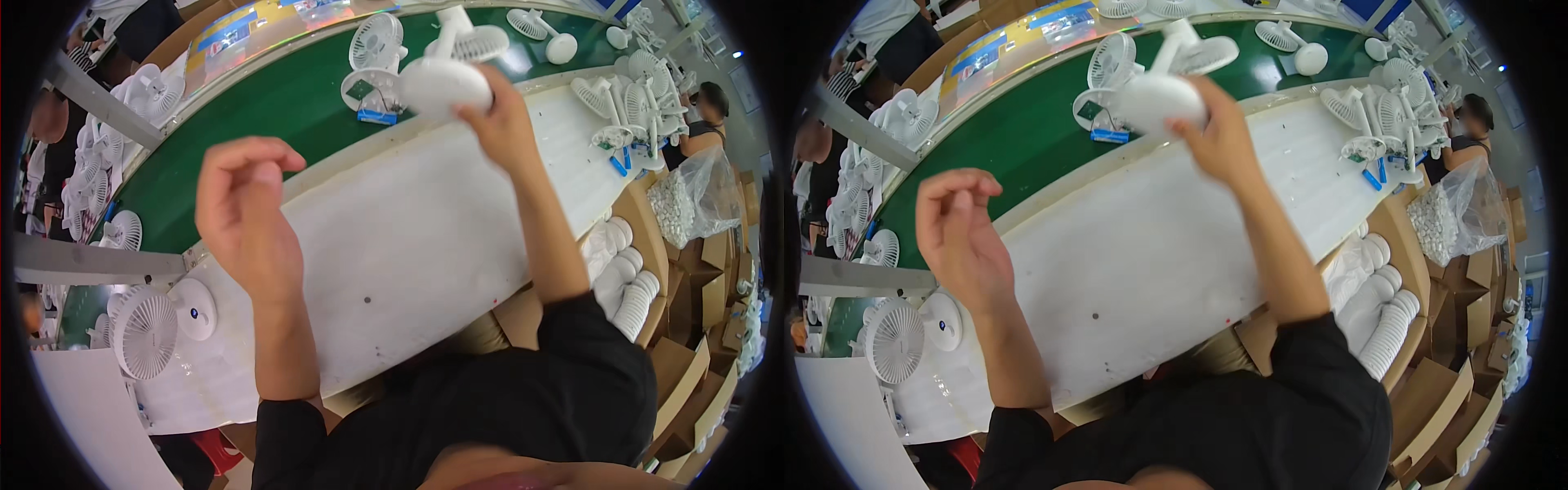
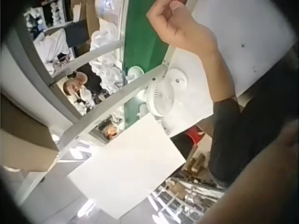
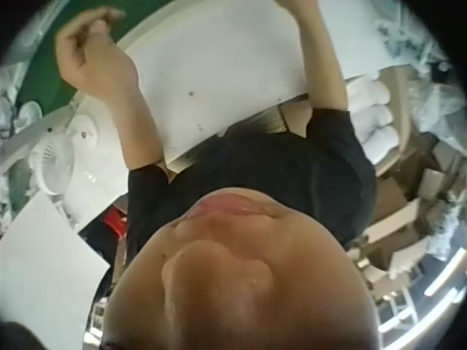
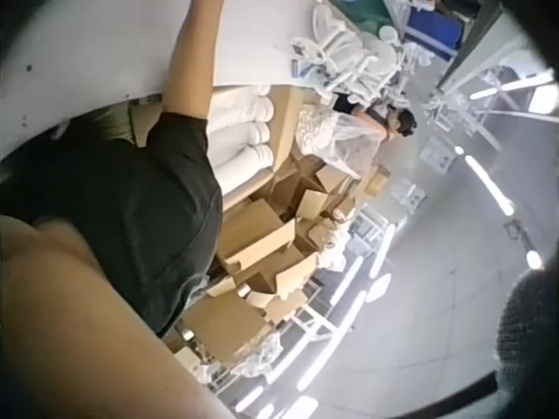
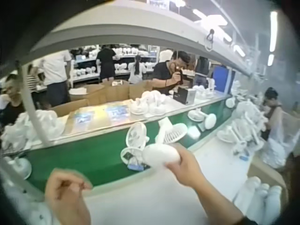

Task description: Assembling small portable electric fans on a production line by installing batteries and snapping housing components together.

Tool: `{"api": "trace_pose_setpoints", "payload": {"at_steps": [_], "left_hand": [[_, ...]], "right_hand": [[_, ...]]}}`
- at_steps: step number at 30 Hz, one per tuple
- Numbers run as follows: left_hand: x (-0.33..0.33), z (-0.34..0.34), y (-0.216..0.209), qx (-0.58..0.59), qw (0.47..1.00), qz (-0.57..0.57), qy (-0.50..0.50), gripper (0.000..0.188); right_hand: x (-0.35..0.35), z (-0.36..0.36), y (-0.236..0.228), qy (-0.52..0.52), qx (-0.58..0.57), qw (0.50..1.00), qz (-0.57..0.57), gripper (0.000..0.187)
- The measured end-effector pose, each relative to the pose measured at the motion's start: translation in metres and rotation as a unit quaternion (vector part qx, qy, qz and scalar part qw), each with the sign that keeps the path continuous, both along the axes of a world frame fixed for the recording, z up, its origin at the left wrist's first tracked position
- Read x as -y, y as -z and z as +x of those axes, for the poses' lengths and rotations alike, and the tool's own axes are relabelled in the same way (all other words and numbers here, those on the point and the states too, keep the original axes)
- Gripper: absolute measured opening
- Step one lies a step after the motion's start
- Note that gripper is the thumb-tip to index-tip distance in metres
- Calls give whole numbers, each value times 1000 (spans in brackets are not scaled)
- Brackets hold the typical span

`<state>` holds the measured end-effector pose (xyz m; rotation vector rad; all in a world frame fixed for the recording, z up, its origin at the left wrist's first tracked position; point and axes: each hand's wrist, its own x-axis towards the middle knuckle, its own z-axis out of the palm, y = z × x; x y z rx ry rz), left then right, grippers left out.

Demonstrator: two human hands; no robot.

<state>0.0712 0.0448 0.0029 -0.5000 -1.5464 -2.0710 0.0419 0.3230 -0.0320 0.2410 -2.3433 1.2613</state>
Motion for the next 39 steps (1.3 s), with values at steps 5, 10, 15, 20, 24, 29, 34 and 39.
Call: {"api": "trace_pose_setpoints", "payload": {"at_steps": [5,10,15,20,24,29,34,39], "left_hand": [[25,-2,1,38,999,18,8,15],[38,2,-16,51,999,-3,-10,14],[28,2,-50,80,997,-22,-1,13],[8,-23,-10,75,991,-103,44,14],[-12,-30,2,34,961,-274,19,29],[-13,-18,-8,-66,894,-444,-4,30],[13,-11,-18,17,897,-435,73,22],[14,0,-27,161,940,-301,17,8]], "right_hand": [[-82,-113,62,65,100,984,132,50],[-40,-112,43,171,-99,934,299,45],[14,-74,32,57,6,995,77,36],[7,-100,52,32,-28,993,107,24],[26,-76,6,-58,-24,987,148,20],[64,-37,-56,-191,35,970,147,15],[91,-30,-78,-268,87,957,68,12],[100,-31,-85,-295,108,949,-2,26]]}}
